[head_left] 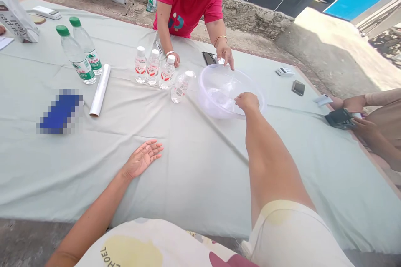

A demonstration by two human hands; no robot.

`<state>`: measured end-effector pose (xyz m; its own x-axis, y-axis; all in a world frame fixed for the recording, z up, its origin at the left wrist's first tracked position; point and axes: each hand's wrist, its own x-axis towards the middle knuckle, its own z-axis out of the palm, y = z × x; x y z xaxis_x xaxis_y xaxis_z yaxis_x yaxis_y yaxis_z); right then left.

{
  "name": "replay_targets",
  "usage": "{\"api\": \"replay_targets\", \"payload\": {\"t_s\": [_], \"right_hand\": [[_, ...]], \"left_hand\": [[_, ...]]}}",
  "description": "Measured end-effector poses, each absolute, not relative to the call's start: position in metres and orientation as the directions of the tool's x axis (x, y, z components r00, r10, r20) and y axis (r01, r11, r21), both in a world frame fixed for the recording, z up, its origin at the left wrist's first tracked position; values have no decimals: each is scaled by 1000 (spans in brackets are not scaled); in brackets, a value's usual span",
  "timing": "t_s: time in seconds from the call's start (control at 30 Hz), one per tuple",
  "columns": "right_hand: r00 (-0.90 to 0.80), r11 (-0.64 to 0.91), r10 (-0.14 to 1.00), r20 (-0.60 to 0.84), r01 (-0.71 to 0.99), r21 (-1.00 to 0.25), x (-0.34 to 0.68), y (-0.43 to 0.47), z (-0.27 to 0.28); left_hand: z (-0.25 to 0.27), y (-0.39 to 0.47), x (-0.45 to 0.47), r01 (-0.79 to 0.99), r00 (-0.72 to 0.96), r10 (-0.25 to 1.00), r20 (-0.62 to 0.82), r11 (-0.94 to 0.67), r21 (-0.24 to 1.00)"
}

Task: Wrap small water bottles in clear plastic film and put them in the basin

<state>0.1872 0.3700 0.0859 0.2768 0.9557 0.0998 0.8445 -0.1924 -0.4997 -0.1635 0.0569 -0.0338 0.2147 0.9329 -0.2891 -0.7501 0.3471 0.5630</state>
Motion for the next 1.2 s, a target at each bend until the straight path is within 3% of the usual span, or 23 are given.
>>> {"api": "replay_targets", "payload": {"t_s": [0.1, 0.23, 0.33, 0.47, 0.63, 0.73, 0.8, 0.9, 1.03, 1.1, 1.2], "right_hand": [[383, -222, 914, 129, 742, -633, 188, 350, 99], [262, 111, 944, 202, 325, -939, 167, 296, 125], [51, 248, 967, 249, 28, -968, 153, 232, 130], [-226, 149, 957, 182, -156, -977, 142, 150, 109], [-415, -102, 910, 3, -231, -967, 114, 95, 79], [-401, -204, 913, -77, -283, -937, 95, 90, 69], [-343, -233, 931, -126, -292, -928, 89, 90, 60], [-205, -265, 956, -212, -281, -923, 87, 86, 44], [15, -306, 948, -317, -218, -927, 79, 60, 21], [-31, -364, 931, -363, -146, -920, 68, 43, 14], [-148, -412, 902, -406, -7, -911, 49, 26, 10]], "left_hand": [[-32, 56, -163, -750, 202, 937, -285, 336, 570], [-32, 55, -163, -748, 183, 944, -275, 315, 584], [-31, 54, -163, -739, 169, 949, -267, 301, 602], [-14, 50, -156, -648, 166, 951, -261, 305, 698], [32, 41, -136, -541, 286, 947, -145, 285, 792], [48, 31, -127, -432, 497, 857, -135, 379, 819], [50, 23, -125, -371, 551, 817, -170, 422, 827], [43, 12, -126, -362, 430, 875, -223, 393, 845], [30, 8, -128, -338, 108, 936, -334, 351, 873], [25, 7, -127, -304, 19, 927, -374, 362, 881], [19, 7, -127, -257, 37, 916, -399, 394, 882]]}}
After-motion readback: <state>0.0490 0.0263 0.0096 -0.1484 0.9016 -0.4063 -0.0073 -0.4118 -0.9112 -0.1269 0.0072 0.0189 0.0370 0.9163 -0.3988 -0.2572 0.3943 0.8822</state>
